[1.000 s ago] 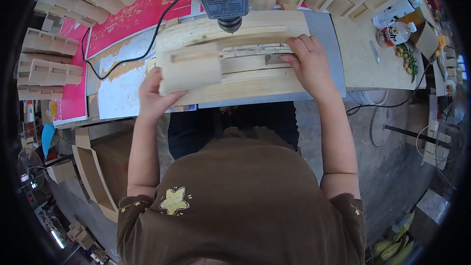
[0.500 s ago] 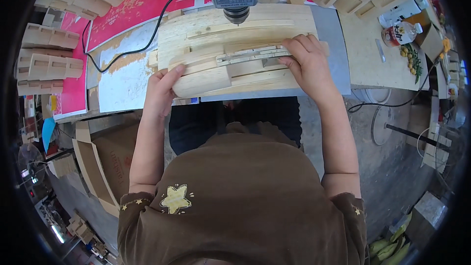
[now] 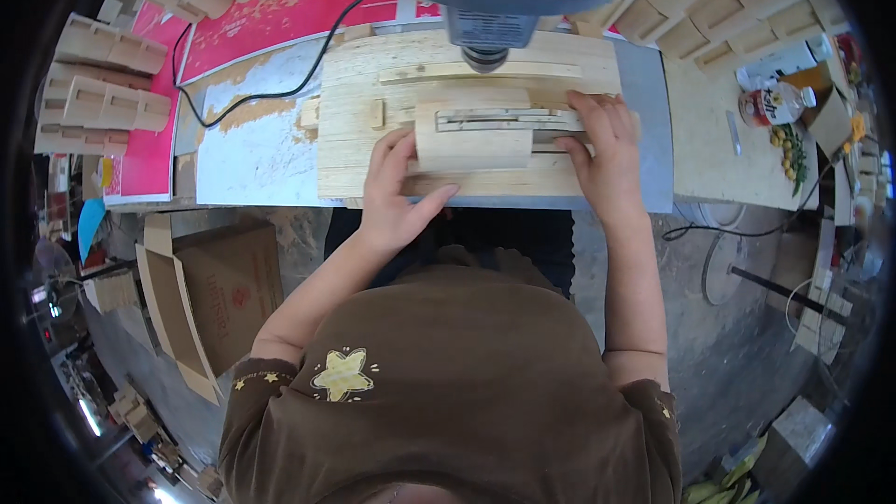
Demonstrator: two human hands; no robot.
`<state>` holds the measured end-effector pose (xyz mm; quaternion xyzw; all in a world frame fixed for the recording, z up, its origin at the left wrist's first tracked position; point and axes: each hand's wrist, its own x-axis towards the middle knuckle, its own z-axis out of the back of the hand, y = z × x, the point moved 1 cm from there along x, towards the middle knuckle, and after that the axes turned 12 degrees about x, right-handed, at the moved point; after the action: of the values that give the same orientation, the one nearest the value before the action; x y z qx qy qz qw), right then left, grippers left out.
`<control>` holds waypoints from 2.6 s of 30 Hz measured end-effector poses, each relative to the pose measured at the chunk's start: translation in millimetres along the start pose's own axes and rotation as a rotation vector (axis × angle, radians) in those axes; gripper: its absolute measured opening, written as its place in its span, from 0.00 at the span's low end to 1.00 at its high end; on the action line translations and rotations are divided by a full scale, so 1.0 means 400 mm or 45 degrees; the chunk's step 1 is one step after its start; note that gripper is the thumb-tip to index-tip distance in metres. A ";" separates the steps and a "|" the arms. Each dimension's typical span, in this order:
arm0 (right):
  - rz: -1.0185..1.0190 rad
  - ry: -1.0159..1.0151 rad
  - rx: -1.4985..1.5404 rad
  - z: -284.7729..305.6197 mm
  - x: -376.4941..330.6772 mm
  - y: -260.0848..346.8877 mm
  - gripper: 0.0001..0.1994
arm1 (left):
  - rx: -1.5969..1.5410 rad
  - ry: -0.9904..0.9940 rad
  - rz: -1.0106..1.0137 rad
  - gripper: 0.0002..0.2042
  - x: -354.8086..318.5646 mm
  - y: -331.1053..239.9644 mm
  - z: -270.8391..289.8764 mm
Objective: Drilling slots into wooden cylinders using a benchtop drill machine.
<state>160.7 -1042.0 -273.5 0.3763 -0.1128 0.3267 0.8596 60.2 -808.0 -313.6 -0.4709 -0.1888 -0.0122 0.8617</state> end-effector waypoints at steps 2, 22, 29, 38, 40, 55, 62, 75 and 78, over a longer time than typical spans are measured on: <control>-0.109 -0.016 0.017 0.002 0.013 -0.006 0.26 | 0.164 -0.063 -0.140 0.37 0.020 0.004 -0.010; 0.264 -0.930 0.617 0.254 0.367 0.145 0.16 | 0.484 0.058 -0.210 0.27 0.101 0.148 0.033; 0.041 -0.406 -0.120 0.319 0.368 0.124 0.12 | 0.427 0.089 -0.166 0.27 0.104 0.155 0.025; -0.047 -0.451 0.059 0.109 0.077 0.225 0.11 | 0.436 -0.056 -0.272 0.21 0.114 0.140 0.030; 0.011 -0.457 0.171 0.062 0.046 0.161 0.12 | 0.458 0.005 -0.232 0.24 0.102 0.151 0.028; 0.258 -0.883 0.233 0.198 0.266 0.228 0.09 | 0.597 -0.019 -0.243 0.26 0.101 0.112 -0.003; 0.380 -0.191 0.267 0.254 0.430 0.199 0.12 | 0.630 0.008 -0.209 0.26 0.111 0.086 -0.067; 0.228 -0.553 0.321 0.068 0.052 0.148 0.11 | 0.530 -0.098 -0.251 0.28 0.111 0.093 -0.065; 0.340 -0.563 0.282 -0.010 0.034 0.071 0.11 | 0.621 -0.142 -0.269 0.27 0.109 0.075 -0.062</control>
<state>152.3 -1018.5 -254.0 0.5117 -0.3098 0.3576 0.7171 114.3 -804.7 -335.4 -0.2269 -0.2815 -0.0303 0.9318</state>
